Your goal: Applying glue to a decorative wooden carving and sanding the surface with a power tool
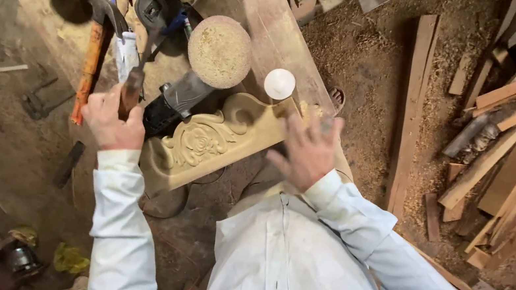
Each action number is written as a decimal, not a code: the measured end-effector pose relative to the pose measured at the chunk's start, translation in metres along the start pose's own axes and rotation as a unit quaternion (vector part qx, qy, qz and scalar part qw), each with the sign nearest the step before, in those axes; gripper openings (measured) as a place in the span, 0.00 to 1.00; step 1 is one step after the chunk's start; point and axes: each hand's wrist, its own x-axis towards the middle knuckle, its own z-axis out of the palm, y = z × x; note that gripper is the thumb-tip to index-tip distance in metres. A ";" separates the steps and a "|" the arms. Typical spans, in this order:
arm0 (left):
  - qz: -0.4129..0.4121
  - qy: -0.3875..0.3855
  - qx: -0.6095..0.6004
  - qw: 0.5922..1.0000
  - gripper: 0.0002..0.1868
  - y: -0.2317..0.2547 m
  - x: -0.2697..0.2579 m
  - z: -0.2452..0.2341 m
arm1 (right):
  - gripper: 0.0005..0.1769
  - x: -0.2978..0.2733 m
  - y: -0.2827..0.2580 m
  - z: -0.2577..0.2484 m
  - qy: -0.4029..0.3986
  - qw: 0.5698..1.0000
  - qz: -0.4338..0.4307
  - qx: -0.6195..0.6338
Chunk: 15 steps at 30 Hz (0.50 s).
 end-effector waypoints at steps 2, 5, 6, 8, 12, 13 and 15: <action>-0.012 -0.011 0.013 1.000 0.29 0.012 0.012 0.002 | 0.43 -0.002 -0.003 0.000 -0.014 1.000 -0.016 0.004; -0.039 -0.065 0.063 0.995 0.25 0.007 0.017 0.006 | 0.45 0.003 -0.007 -0.003 -0.024 0.999 -0.029 0.003; -0.062 -0.106 0.102 0.987 0.25 0.004 0.015 0.009 | 0.44 0.007 -0.006 -0.006 -0.023 0.999 -0.035 -0.001; -0.062 -0.099 0.111 0.987 0.25 -0.002 0.015 0.023 | 0.33 0.010 0.019 -0.004 0.038 0.999 0.016 0.017; -0.117 -0.119 0.118 0.979 0.26 -0.008 0.006 0.038 | 0.55 0.039 0.034 0.004 0.064 0.974 0.112 0.184; -0.117 -0.118 0.118 0.979 0.26 -0.004 0.008 0.030 | 0.55 0.050 0.037 0.011 0.065 0.975 0.112 0.183; -0.014 0.045 0.045 0.998 0.28 0.007 0.011 0.016 | 0.61 0.075 0.046 0.023 -0.031 0.975 0.099 0.196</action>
